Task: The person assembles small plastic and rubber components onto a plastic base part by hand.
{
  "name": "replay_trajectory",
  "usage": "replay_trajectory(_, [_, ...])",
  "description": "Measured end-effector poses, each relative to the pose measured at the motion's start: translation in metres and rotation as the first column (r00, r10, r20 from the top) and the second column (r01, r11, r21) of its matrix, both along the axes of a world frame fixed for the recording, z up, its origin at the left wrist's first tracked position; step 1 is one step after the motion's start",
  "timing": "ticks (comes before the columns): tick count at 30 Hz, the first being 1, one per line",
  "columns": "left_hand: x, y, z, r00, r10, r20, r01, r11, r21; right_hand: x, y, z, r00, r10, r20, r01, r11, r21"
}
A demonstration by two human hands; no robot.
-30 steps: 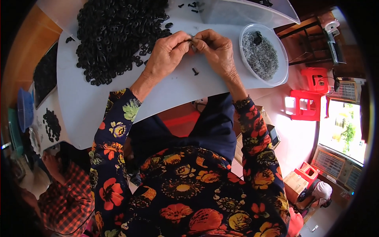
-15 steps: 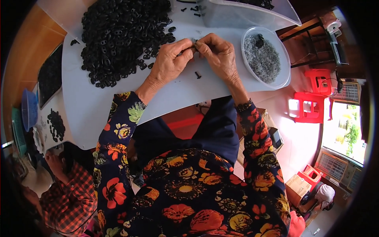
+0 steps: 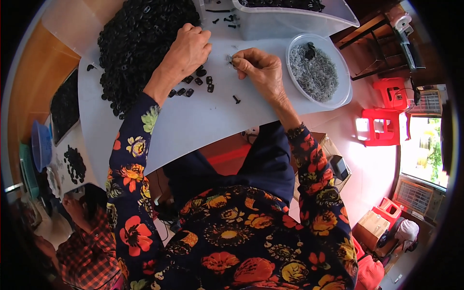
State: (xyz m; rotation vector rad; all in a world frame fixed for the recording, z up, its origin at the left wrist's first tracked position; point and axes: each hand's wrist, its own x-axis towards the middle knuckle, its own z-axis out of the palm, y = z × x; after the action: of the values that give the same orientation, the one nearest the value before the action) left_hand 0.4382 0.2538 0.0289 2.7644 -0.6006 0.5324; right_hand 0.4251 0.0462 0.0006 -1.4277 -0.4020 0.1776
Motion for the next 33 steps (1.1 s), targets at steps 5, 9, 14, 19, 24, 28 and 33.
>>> replay_trajectory(5, [0.014, -0.001, -0.004, 0.968, 0.073, -0.238, -0.017, 0.974, 0.227, -0.001, 0.001, 0.000, 1.000, -0.006, 0.016, 0.007, 1.000, -0.016])
replay_trajectory(9, [0.020, 0.001, -0.019, 1.000, 0.011, -0.029, -0.007, 0.993, 0.120, -0.003, 0.003, 0.005, 1.000, 0.014, 0.011, -0.014, 1.000, -0.018])
replay_trajectory(14, [0.003, -0.009, -0.001, 0.940, -0.028, -0.340, -0.122, 0.902, -0.413, 0.000, -0.001, 0.003, 1.000, 0.020, 0.020, -0.021, 1.000, 0.017])
replay_trajectory(19, [-0.028, -0.017, -0.001, 0.738, -0.528, -0.420, -0.388, 0.178, -0.904, -0.004, 0.000, 0.008, 0.999, 0.036, -0.001, -0.036, 0.997, 0.072])
replay_trajectory(24, [-0.042, -0.029, -0.008, 0.764, -0.481, -0.430, -0.322, 0.294, -0.900, -0.002, 0.006, 0.001, 0.995, 0.055, 0.082, -0.057, 0.998, 0.022])
replay_trajectory(28, [-0.044, -0.031, -0.014, 0.810, -0.436, -0.393, -0.279, 0.302, -0.911, -0.002, 0.007, -0.002, 1.000, 0.024, 0.007, -0.024, 0.997, 0.068])
replay_trajectory(33, [-0.046, -0.028, -0.010, 0.802, -0.387, -0.455, -0.336, 0.338, -0.879, -0.002, 0.005, 0.001, 1.000, -0.001, 0.025, 0.000, 0.999, 0.052])
